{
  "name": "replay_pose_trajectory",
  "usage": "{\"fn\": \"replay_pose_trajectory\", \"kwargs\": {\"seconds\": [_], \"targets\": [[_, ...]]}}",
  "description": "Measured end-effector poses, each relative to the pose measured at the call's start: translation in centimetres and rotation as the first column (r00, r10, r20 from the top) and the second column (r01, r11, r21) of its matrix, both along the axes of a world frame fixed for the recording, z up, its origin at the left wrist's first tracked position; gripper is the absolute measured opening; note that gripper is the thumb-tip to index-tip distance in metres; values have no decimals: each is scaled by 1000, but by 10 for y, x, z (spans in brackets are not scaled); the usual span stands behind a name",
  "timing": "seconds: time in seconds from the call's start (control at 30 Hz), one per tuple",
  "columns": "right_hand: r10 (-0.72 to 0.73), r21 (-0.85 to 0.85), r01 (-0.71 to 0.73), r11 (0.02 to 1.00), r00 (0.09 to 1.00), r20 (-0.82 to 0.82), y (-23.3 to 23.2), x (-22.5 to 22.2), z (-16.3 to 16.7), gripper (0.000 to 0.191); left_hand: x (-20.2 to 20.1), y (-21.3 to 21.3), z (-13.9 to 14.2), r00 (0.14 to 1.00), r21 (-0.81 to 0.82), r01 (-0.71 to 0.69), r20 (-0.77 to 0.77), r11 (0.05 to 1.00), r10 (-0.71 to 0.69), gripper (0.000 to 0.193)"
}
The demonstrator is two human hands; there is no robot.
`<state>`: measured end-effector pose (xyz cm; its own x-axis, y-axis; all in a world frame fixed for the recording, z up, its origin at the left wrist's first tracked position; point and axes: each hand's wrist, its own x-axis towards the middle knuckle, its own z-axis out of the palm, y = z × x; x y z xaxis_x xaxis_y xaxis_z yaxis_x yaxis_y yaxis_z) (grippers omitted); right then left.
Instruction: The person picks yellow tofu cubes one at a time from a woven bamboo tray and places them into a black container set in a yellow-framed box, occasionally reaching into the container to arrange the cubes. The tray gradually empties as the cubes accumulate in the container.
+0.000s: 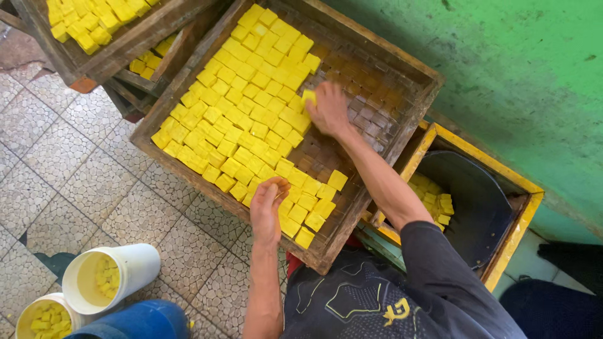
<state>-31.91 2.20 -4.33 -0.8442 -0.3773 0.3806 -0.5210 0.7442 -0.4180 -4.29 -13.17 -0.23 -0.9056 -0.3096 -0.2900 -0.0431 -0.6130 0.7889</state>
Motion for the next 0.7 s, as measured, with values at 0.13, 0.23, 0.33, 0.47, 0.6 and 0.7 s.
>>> {"fn": "replay_pose_trajectory", "kwargs": {"seconds": [0.13, 0.23, 0.33, 0.47, 0.6, 0.7], "targets": [[339, -88, -327, 941, 904, 260, -6, 49, 25, 57, -38, -4, -8, 998, 40, -16, 61, 999, 14, 32], [594, -200, -563, 802, 787, 168, -5, 71, 39, 54, -58, -7, -19, 988, 263, -101, 142, 960, 65, 35], [172, -132, -161, 978, 982, 78, -4, 62, 39, 41, -53, -7, -31, 995, 483, -69, 91, 873, 29, 33], [-72, -41, 72, 997, 997, 10, -14, 41, 17, 26, -30, -8, -37, 999, 626, 16, 18, 780, -35, 39], [-18, -295, 80, 952, 978, 206, -39, 27, 0, 35, -22, -6, -30, 999, 575, 13, 19, 818, -30, 36], [-137, -140, 137, 981, 990, 9, -57, 26, -3, 35, -16, -8, -23, 999, 573, -15, 36, 819, -7, 36]]}}
